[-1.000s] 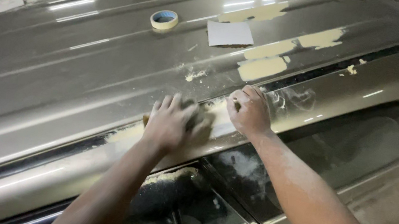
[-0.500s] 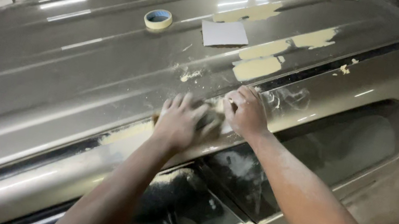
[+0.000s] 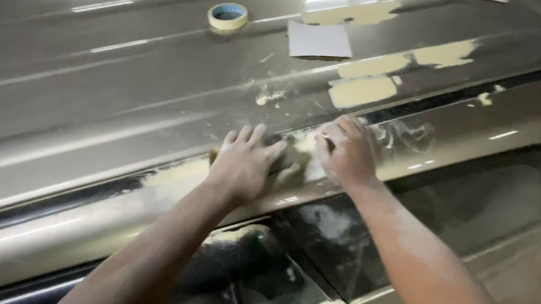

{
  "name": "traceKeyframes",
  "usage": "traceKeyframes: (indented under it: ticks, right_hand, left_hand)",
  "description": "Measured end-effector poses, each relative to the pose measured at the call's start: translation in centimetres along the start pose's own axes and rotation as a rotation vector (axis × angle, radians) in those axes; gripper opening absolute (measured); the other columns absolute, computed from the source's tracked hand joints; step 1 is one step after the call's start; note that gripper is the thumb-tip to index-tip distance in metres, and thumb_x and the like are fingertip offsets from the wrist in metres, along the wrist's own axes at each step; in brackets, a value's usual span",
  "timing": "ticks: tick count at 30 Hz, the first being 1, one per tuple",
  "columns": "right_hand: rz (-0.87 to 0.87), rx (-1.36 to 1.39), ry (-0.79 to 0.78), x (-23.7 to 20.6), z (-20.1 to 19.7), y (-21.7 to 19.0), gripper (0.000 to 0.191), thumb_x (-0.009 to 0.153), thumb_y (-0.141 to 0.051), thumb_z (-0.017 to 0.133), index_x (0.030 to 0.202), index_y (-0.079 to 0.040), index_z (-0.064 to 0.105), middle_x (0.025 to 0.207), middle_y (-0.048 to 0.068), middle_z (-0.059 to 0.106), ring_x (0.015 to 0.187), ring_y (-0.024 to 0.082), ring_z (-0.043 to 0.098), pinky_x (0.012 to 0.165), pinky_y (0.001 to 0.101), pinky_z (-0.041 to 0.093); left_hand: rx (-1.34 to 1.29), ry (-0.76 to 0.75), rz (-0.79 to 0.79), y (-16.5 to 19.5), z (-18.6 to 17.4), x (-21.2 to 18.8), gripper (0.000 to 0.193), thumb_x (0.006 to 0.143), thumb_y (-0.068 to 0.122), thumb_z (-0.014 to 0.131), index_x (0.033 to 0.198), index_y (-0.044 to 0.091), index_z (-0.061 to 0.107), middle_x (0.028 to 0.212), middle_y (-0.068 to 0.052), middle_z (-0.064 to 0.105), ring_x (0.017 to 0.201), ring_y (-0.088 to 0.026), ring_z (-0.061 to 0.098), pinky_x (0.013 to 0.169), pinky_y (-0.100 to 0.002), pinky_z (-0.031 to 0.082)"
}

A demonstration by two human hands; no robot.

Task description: The person sands a beige car's rear roofline and spoiler area using a sanding block. They repeatedly rub the surface to smooth the filler, occasionally pausing to wipe away dust and inspect the sanded area.

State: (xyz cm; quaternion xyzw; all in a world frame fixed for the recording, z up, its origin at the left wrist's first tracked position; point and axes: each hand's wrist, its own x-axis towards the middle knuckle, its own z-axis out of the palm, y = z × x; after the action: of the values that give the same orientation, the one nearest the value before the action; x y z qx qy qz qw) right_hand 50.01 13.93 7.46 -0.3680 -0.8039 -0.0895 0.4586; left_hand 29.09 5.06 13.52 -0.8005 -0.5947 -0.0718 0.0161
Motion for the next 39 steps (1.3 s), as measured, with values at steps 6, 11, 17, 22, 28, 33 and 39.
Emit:
traceKeyframes:
  ticks: [6,11,17,22,28,33,39]
  right_hand:
    - [0.040,0.010,-0.014,-0.1,1.0,1.3,0.010,0.089,-0.018,0.071,0.091,-0.007,0.071,0.094,0.010,0.067,0.095,0.030,0.064,0.089,0.0443,0.050]
    - [0.049,-0.010,0.007,-0.3,1.8,1.9,0.016,0.089,-0.020,0.074,0.094,-0.006,0.070,0.098,0.012,0.066,0.099,0.032,0.063,0.091,0.0441,0.050]
    - [-0.021,-0.024,-0.015,-0.5,0.2,0.9,0.008,0.087,-0.016,0.075,0.089,-0.010,0.071,0.094,0.008,0.066,0.096,0.031,0.063,0.089,0.0455,0.049]
    - [0.008,0.063,0.010,-0.4,0.6,1.4,0.010,0.089,-0.017,0.073,0.092,-0.009,0.069,0.095,0.009,0.066,0.098,0.032,0.063,0.090,0.0448,0.050]
    - [0.040,-0.003,0.019,-0.1,1.9,1.8,0.012,0.090,-0.020,0.074,0.091,-0.008,0.071,0.093,0.010,0.067,0.095,0.032,0.063,0.087,0.0454,0.050]
    - [0.005,-0.020,-0.024,-0.4,0.8,1.3,0.012,0.091,-0.019,0.073,0.092,-0.007,0.071,0.094,0.011,0.067,0.097,0.031,0.063,0.090,0.0445,0.050]
    - [0.025,0.032,-0.046,-0.6,1.5,1.9,0.013,0.091,-0.018,0.073,0.097,-0.006,0.072,0.098,0.011,0.067,0.100,0.031,0.062,0.092,0.0436,0.050]
  left_hand:
    - [0.171,-0.080,-0.179,-7.3,-0.3,-10.5,0.068,0.086,0.061,0.059,0.145,0.028,0.052,0.147,-0.018,0.044,0.138,-0.038,0.040,0.112,-0.060,0.032]
    - [0.090,-0.177,-0.217,-4.6,1.4,-5.3,0.063,0.091,0.064,0.050,0.147,0.035,0.049,0.151,-0.013,0.041,0.139,-0.034,0.037,0.113,-0.062,0.030]
    - [0.042,-0.051,0.020,-1.7,1.7,0.1,0.048,0.102,0.062,0.046,0.137,0.031,0.054,0.149,-0.018,0.044,0.141,-0.037,0.040,0.118,-0.062,0.033]
    - [0.159,0.076,-0.125,-9.9,0.3,-13.3,0.063,0.084,0.061,0.061,0.140,0.033,0.053,0.139,-0.017,0.049,0.127,-0.040,0.050,0.102,-0.065,0.042]
    - [0.105,-0.036,-0.164,-8.4,0.9,-8.8,0.066,0.087,0.058,0.061,0.147,0.033,0.050,0.126,-0.015,0.052,0.121,-0.032,0.048,0.107,-0.059,0.040]
    - [0.097,-0.037,0.029,-2.7,0.6,-2.2,0.048,0.099,0.055,0.054,0.135,0.024,0.053,0.139,-0.020,0.048,0.135,-0.037,0.042,0.114,-0.058,0.036]
    - [0.266,0.001,-0.095,-10.5,0.1,-13.1,0.074,0.085,0.066,0.053,0.150,0.030,0.048,0.148,-0.020,0.044,0.137,-0.040,0.042,0.107,-0.062,0.032]
